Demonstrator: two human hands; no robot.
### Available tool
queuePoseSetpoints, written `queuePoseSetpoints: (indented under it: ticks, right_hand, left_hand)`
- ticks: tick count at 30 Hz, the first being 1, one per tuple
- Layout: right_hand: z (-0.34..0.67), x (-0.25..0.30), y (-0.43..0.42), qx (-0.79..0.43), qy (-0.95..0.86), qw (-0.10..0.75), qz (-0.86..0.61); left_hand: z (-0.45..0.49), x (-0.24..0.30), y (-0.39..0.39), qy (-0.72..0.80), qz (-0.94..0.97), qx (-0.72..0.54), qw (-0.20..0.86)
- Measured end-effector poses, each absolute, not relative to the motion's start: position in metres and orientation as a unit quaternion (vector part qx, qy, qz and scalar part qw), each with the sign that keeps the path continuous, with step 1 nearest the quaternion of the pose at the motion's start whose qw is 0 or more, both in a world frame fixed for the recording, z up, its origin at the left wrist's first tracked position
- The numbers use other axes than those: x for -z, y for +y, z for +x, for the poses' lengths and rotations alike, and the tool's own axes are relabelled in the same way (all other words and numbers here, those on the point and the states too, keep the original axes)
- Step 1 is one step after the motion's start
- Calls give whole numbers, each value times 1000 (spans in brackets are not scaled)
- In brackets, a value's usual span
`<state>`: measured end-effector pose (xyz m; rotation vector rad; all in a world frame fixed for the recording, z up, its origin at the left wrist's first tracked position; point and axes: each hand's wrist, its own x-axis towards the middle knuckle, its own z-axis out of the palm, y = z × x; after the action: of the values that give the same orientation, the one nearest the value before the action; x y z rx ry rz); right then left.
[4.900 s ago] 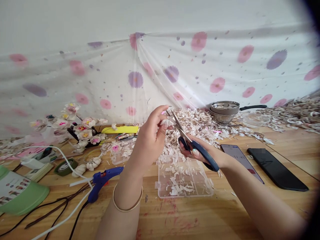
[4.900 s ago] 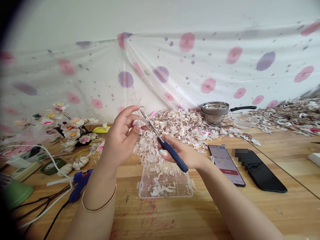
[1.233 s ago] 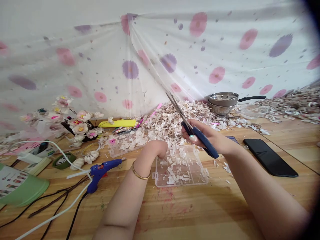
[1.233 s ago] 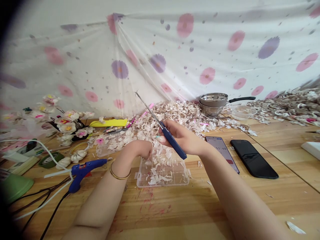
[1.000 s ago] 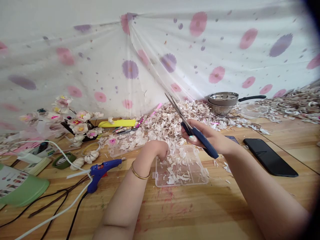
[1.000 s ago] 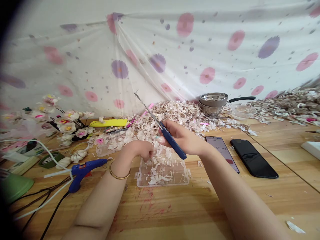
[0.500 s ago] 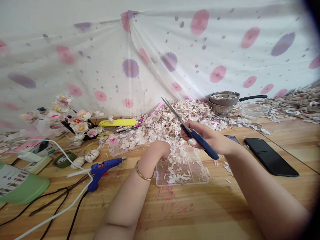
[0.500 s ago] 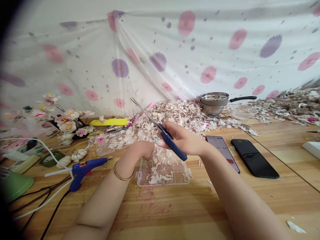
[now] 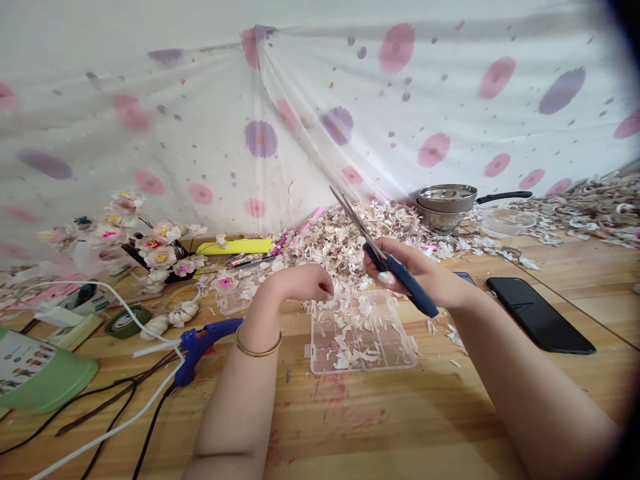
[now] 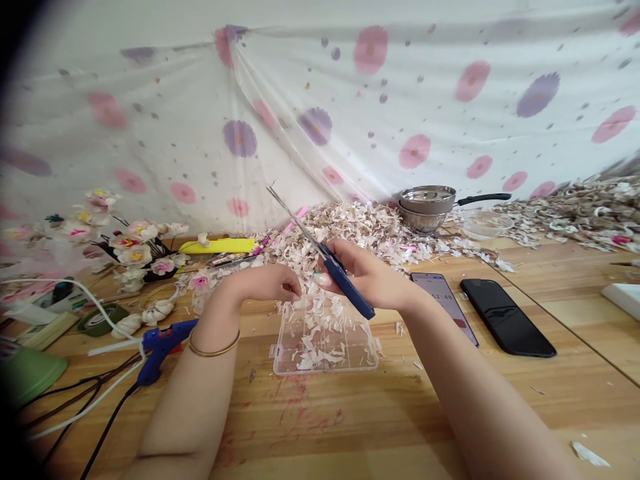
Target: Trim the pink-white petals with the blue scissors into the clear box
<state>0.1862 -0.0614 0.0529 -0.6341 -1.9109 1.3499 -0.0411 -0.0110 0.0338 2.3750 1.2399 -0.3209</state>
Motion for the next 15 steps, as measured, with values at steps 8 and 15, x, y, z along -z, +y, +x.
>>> queuePoseSetpoints:
  ticks: [8, 15]
  right_hand:
    - [187, -50, -60, -462, -719, 438, -280]
    - [188, -45, -59, -466, -688, 467, -303]
  left_hand:
    - [-53, -71, -44, 289, 879, -225, 306]
    - [-49, -82, -64, 240, 891, -291, 254]
